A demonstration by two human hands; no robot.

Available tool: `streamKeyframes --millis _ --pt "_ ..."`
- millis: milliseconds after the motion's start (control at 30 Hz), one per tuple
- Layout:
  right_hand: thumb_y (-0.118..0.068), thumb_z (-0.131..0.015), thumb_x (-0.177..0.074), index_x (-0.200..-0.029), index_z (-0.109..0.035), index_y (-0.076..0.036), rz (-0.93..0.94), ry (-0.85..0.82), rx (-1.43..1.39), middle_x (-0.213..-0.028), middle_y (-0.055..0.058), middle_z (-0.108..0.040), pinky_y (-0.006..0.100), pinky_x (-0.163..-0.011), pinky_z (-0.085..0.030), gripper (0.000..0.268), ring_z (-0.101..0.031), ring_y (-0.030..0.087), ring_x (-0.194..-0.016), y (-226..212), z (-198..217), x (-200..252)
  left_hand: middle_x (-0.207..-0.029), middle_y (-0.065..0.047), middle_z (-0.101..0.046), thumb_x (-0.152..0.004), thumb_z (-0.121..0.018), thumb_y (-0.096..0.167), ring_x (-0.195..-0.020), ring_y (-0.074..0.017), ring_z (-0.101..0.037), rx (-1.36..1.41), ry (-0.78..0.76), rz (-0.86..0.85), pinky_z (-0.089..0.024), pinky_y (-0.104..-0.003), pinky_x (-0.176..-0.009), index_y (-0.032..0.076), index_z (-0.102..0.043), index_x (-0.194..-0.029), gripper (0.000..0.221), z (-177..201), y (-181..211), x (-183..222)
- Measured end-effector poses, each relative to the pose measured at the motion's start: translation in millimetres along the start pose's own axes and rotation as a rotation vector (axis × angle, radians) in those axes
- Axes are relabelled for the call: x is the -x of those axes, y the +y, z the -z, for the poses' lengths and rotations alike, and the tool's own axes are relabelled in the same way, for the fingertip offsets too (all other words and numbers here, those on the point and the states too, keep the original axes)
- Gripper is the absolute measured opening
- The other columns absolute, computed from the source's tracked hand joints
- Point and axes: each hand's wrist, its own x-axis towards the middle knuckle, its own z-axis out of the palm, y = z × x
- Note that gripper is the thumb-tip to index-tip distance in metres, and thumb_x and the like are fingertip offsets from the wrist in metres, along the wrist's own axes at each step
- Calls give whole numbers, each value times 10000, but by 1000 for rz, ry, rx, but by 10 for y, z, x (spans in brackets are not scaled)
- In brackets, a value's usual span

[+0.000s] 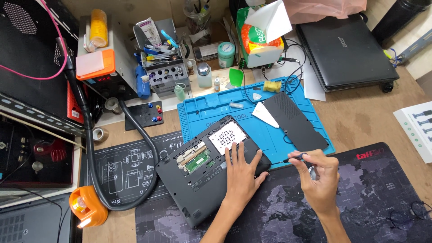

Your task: Disassemble a laptop by removing screws and prying off the back cover

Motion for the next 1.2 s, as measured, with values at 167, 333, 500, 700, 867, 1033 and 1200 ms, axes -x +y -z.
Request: streamKeyframes --millis 167,333,500,700,867,1033,1200 --pt "62 -736 -885 -1169 -457 -98 28 7 32 -997 180 -663 409 -961 -655 429 -745 271 -957 38 -36 -6 -1554 -359 -334 -864 -768 483 -1488 -545 -212 -14 6 -13 -115 -699 -1192 210 -538 -1465 699 -8 -17 5" --pt "62 -643 -958 -1264 -387 -103 53 -83 28 -1057 226 -671 374 -899 -649 432 -763 304 -981 41 -86 9 -1612 -343 -245 -895 -754 448 -1516 -533 -148 -1 0 -49 -105 -675 -1206 220 -467 -1533 735 100 -49 70" --pt "37 -614 -982 -1456 -262 -124 -54 -94 91 -1036 218 -681 414 -931 -628 612 -760 316 -1018 32 -107 8 -1623 -303 -261 -918 -745 370 -1512 -520 -167 41 -48 -67 -100 -677 -1203 202 -498 -1499 653 273 -112 203" --pt "-159 -597 -1055 -1173 -691 -5 -225 0 193 -1031 94 -651 288 -837 -570 216 -687 168 -835 -42 -165 -111 -1453 -230 -545 -961 -668 185 -1417 -435 -402 240 34 109 -157 -643 -1227 82 -730 -953 121 697 -262 443" --pt "-228 -542 -1075 -838 -692 -72 -268 -137 249 -895 38 -607 301 -790 -508 320 -617 149 -837 91 -305 -198 -1430 -103 -590 -979 -612 311 -1446 -317 -402 425 152 443 -234 -563 -1208 114 -673 -852 242 991 -435 665" --pt "-305 -513 -1059 -735 -628 -87 -416 -312 226 -1030 39 -613 320 -890 -459 407 -650 158 -1043 230 -502 -248 -1544 -112 -476 -954 -623 386 -1533 -306 -319 557 356 744 -216 -600 -1204 106 -671 -778 334 1182 -524 817" --pt "-389 -454 -1050 -745 -609 -61 -500 -468 239 -1364 109 -661 378 -1035 -412 473 -509 194 -1466 322 -659 -250 -1612 -102 -327 -937 -647 341 -1622 -190 -171 685 427 957 -209 -449 -1227 181 -701 -1067 213 1233 -600 952"
